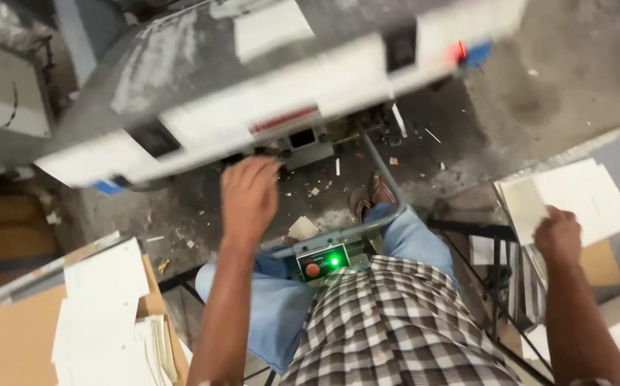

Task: Placing paper sheets into a die-cutting machine and operating the lever to process them.

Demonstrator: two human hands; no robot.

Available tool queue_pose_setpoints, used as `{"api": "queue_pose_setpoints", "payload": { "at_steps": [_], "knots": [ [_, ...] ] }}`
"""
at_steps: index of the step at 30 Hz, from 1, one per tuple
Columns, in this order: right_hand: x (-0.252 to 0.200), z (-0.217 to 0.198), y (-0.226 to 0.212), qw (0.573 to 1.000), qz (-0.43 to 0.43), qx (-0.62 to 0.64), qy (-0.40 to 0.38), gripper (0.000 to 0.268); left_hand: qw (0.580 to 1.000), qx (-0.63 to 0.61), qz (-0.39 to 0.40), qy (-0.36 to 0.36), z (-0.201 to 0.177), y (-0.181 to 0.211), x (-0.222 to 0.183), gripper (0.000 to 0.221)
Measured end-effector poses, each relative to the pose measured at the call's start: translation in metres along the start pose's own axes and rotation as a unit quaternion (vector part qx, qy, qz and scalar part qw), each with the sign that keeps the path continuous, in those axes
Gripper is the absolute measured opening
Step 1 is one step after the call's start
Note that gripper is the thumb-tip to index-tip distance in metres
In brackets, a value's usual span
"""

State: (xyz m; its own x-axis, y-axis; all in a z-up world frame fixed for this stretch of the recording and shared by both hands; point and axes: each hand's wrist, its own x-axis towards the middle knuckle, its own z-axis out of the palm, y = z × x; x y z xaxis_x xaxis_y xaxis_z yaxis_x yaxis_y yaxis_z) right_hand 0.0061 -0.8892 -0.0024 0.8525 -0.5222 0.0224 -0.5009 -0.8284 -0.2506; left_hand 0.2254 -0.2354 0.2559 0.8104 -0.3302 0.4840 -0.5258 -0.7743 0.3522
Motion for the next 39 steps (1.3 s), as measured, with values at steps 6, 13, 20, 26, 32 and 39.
{"api": "queue_pose_setpoints", "payload": {
  "at_steps": [6,13,20,26,32,39],
  "knots": [
    [0.008,-0.049,0.025,0.995,0.043,0.079,-0.049,0.029,0.998,-0.026,-0.051,0.003,0.112,-0.015,0.017,0.03],
    [0.026,-0.103,-0.046,0.899,0.154,0.41,0.021,0.036,0.97,0.133,0.009,-0.204,0.174,-0.031,-0.034,0.056],
    [0.068,-0.051,-0.174,0.923,-0.076,0.374,0.039,0.025,0.98,0.13,0.07,-0.137,0.129,-0.036,-0.01,0.038],
    [0.024,-0.051,-0.38,0.876,-0.432,0.216,-0.005,0.048,0.983,0.093,0.118,-0.102,-0.021,-0.049,-0.011,0.032],
    [-0.004,-0.022,-0.457,0.876,-0.458,0.052,-0.141,0.058,0.975,0.211,-0.063,-0.018,-0.195,-0.083,-0.111,0.036],
    [0.006,-0.009,-0.493,0.862,-0.49,0.027,-0.131,0.054,0.773,0.555,-0.306,0.033,-0.203,-0.11,-0.373,0.021]
  ]
}}
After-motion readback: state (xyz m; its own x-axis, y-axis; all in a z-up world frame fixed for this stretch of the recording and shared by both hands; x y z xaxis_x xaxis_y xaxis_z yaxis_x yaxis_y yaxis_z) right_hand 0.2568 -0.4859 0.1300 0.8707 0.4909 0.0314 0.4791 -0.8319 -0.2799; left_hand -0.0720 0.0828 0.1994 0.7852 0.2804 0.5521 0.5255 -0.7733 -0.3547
